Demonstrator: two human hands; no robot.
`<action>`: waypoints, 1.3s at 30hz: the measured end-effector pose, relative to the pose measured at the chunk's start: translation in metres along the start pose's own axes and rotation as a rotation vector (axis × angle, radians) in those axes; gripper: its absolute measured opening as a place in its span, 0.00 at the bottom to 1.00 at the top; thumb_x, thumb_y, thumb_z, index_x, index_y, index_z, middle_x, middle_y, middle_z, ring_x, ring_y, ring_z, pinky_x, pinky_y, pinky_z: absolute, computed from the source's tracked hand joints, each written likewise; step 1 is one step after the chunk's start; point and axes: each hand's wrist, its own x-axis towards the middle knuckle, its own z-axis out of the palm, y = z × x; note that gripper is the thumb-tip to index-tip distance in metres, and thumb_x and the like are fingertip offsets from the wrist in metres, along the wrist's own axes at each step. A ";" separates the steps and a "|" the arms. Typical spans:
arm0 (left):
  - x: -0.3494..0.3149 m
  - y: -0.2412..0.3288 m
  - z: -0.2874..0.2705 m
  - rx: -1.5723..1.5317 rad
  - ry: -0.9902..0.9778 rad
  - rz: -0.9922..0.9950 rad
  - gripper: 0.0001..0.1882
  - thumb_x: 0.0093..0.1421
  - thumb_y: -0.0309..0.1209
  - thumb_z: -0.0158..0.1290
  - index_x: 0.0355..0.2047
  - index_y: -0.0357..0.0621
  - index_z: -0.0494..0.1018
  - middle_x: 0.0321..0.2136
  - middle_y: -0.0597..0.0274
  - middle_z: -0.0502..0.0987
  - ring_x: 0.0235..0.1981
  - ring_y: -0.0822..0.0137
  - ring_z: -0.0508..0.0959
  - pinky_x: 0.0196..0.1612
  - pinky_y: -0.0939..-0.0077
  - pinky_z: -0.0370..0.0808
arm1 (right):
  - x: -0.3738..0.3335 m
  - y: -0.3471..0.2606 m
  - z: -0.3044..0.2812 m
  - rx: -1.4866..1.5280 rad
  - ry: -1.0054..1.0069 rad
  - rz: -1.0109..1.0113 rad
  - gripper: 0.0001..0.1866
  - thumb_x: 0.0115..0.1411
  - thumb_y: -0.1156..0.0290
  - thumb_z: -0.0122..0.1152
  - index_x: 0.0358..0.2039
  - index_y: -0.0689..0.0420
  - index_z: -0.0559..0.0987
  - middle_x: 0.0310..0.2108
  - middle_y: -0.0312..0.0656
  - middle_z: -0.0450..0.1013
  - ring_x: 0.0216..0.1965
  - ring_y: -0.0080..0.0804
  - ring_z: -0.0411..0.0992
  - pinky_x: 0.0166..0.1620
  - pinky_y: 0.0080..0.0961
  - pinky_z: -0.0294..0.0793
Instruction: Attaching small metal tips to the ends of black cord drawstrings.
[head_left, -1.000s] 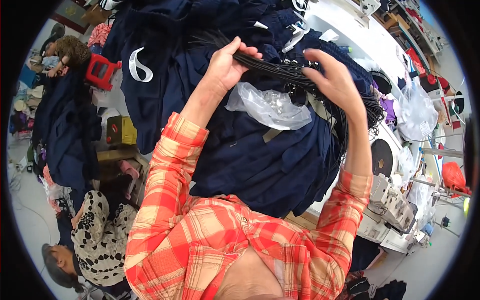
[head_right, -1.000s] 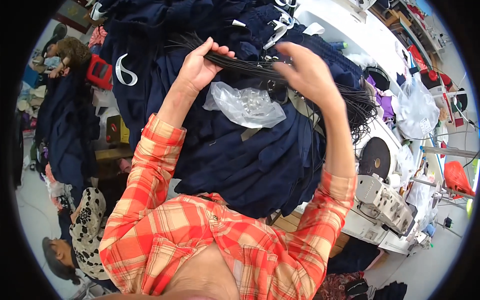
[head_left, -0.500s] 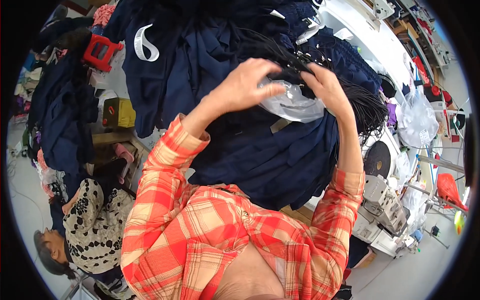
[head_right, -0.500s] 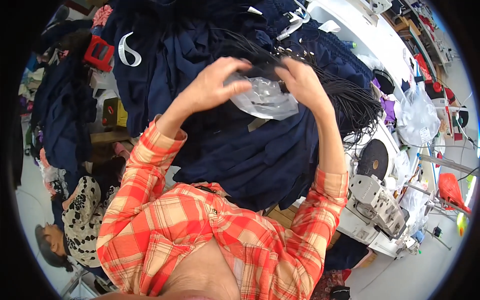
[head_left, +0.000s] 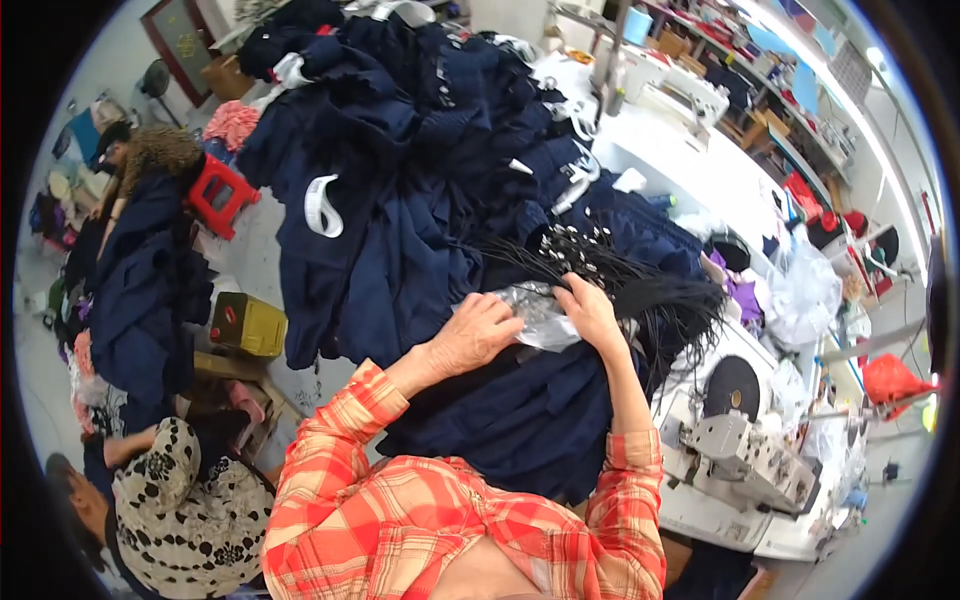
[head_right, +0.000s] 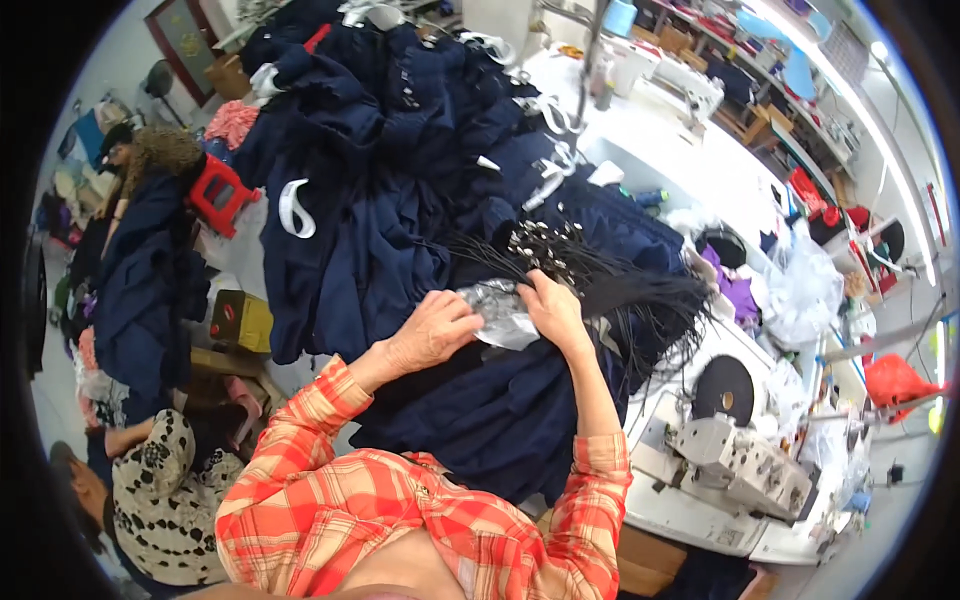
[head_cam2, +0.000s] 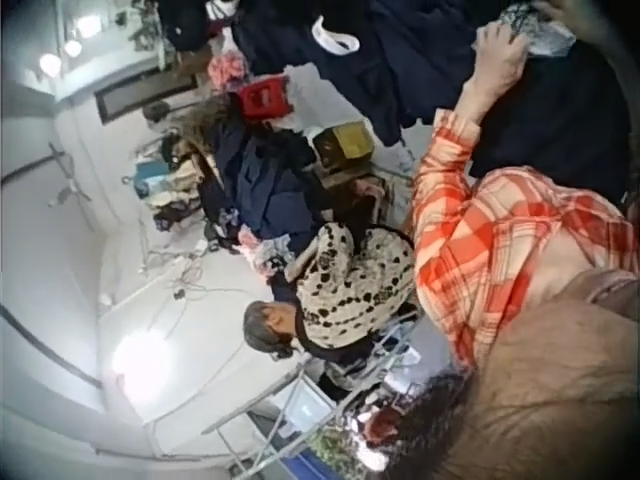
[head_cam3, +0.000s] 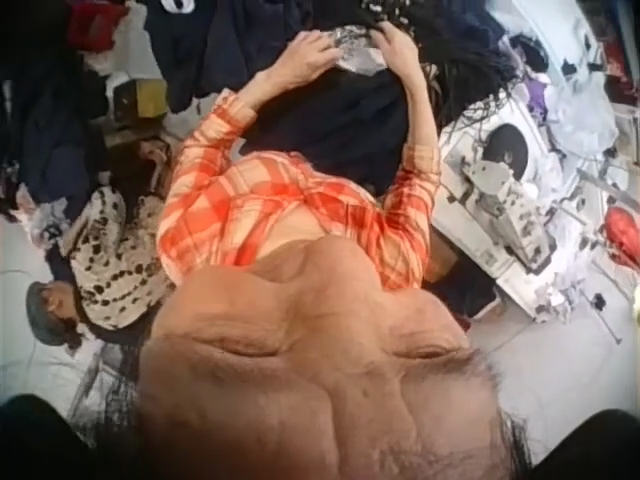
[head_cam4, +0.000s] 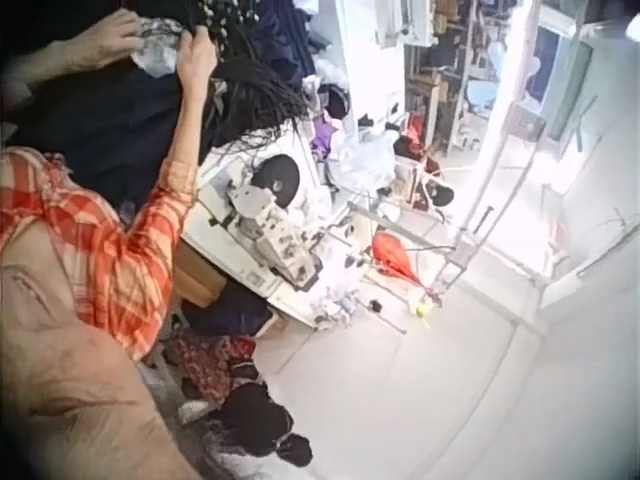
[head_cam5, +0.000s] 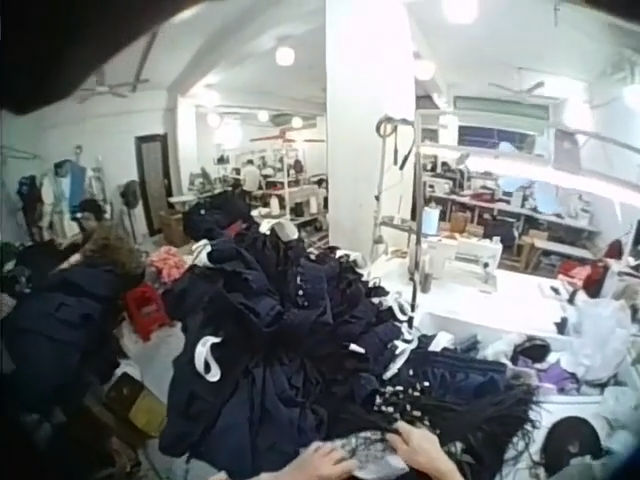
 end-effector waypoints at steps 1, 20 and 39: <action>0.002 0.002 -0.001 -0.076 0.048 -0.018 0.10 0.47 0.32 0.55 0.30 0.46 0.70 0.27 0.64 0.69 0.34 0.62 0.68 0.38 0.68 0.64 | -0.001 0.008 0.001 0.119 -0.019 0.035 0.13 0.57 0.63 0.54 0.32 0.62 0.72 0.23 0.46 0.70 0.29 0.35 0.70 0.33 0.30 0.66; -0.032 0.036 -0.017 -0.163 0.104 0.000 0.11 0.47 0.33 0.58 0.30 0.46 0.71 0.26 0.63 0.69 0.32 0.61 0.70 0.39 0.68 0.65 | -0.014 -0.005 0.012 -0.184 0.081 -0.062 0.11 0.56 0.61 0.52 0.33 0.56 0.72 0.20 0.53 0.71 0.26 0.54 0.71 0.29 0.45 0.68; -0.036 0.035 -0.041 -0.107 0.149 -0.015 0.09 0.45 0.23 0.56 0.29 0.41 0.73 0.27 0.63 0.71 0.33 0.60 0.70 0.39 0.67 0.67 | -0.017 -0.007 0.020 0.020 0.151 0.035 0.13 0.56 0.60 0.51 0.32 0.54 0.78 0.29 0.47 0.74 0.33 0.48 0.72 0.36 0.37 0.70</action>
